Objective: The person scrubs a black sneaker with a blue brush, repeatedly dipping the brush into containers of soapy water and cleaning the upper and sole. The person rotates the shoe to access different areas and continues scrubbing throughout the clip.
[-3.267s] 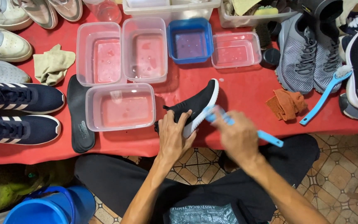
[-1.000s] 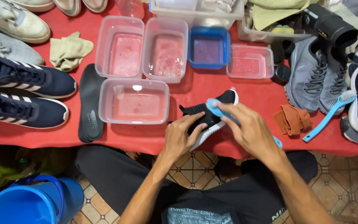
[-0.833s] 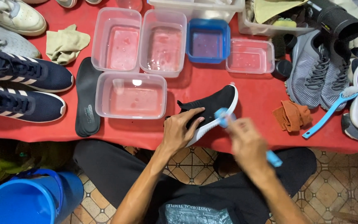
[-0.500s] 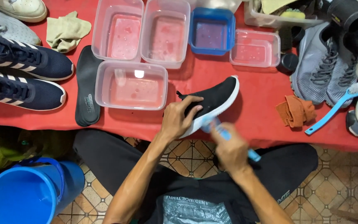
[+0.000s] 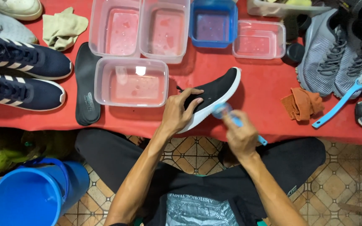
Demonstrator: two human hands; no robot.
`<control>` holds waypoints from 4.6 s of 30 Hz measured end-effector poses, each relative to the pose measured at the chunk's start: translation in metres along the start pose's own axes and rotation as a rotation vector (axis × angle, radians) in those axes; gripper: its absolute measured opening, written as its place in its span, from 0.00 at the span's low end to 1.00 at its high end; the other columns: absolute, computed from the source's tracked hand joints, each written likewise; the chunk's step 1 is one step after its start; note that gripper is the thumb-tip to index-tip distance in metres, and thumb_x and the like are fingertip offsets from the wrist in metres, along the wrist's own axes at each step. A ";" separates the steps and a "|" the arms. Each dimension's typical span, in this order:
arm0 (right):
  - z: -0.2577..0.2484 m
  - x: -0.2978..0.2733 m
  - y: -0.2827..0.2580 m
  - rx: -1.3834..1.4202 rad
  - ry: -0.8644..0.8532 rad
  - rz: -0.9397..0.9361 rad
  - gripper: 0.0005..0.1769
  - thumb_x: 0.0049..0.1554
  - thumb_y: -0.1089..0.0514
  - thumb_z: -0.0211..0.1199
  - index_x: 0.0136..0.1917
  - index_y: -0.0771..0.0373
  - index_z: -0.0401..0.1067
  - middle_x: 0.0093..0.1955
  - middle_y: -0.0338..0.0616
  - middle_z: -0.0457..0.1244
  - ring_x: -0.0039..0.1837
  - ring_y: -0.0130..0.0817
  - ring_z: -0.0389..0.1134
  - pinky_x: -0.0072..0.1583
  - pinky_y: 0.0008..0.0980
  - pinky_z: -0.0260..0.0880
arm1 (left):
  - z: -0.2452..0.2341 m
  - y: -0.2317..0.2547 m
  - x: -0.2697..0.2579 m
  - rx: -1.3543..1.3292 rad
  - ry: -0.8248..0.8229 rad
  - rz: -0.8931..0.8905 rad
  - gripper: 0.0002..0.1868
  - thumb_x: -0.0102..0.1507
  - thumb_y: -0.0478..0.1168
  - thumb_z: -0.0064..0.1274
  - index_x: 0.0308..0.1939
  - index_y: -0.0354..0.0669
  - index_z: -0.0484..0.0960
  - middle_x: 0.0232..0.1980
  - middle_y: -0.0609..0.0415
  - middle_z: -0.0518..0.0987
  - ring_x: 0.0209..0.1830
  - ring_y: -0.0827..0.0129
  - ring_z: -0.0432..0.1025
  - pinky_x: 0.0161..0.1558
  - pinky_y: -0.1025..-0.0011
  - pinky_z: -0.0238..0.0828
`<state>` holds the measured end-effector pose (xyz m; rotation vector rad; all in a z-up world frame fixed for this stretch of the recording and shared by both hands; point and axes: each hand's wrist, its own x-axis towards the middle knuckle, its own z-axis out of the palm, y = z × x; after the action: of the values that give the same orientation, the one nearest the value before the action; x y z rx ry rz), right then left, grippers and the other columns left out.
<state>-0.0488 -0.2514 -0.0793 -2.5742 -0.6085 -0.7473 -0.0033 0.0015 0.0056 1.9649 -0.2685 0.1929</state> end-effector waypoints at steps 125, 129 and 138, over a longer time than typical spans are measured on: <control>0.179 0.322 -0.052 -0.428 -0.435 -0.407 0.18 0.46 0.37 0.73 0.40 0.50 0.80 0.44 0.44 0.65 0.48 0.45 0.68 0.44 0.45 0.71 | 0.031 0.033 -0.015 0.590 -0.194 0.174 0.47 0.45 0.39 0.67 0.69 0.35 0.68 0.66 0.38 0.72 0.72 0.45 0.61 0.71 0.46 0.50; 0.169 0.335 -0.063 -0.391 -0.659 -0.276 0.11 0.51 0.50 0.72 0.44 0.58 0.81 0.48 0.52 0.70 0.51 0.51 0.74 0.44 0.51 0.76 | 0.029 0.022 -0.018 0.502 -0.164 0.227 0.41 0.47 0.28 0.56 0.68 0.28 0.68 0.69 0.36 0.71 0.72 0.46 0.62 0.70 0.53 0.55; -0.042 0.286 -0.045 0.077 -0.526 -0.099 0.20 0.58 0.51 0.64 0.62 0.59 0.71 0.45 0.60 0.66 0.49 0.66 0.71 0.50 0.61 0.69 | 0.025 0.018 -0.006 0.534 -0.262 0.038 0.39 0.52 0.49 0.69 0.64 0.48 0.71 0.65 0.44 0.71 0.74 0.39 0.58 0.71 0.47 0.53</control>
<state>0.1298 -0.1499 0.1285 -2.6851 -0.9034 -0.0569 -0.0140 -0.0273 0.0102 2.5202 -0.4606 0.0287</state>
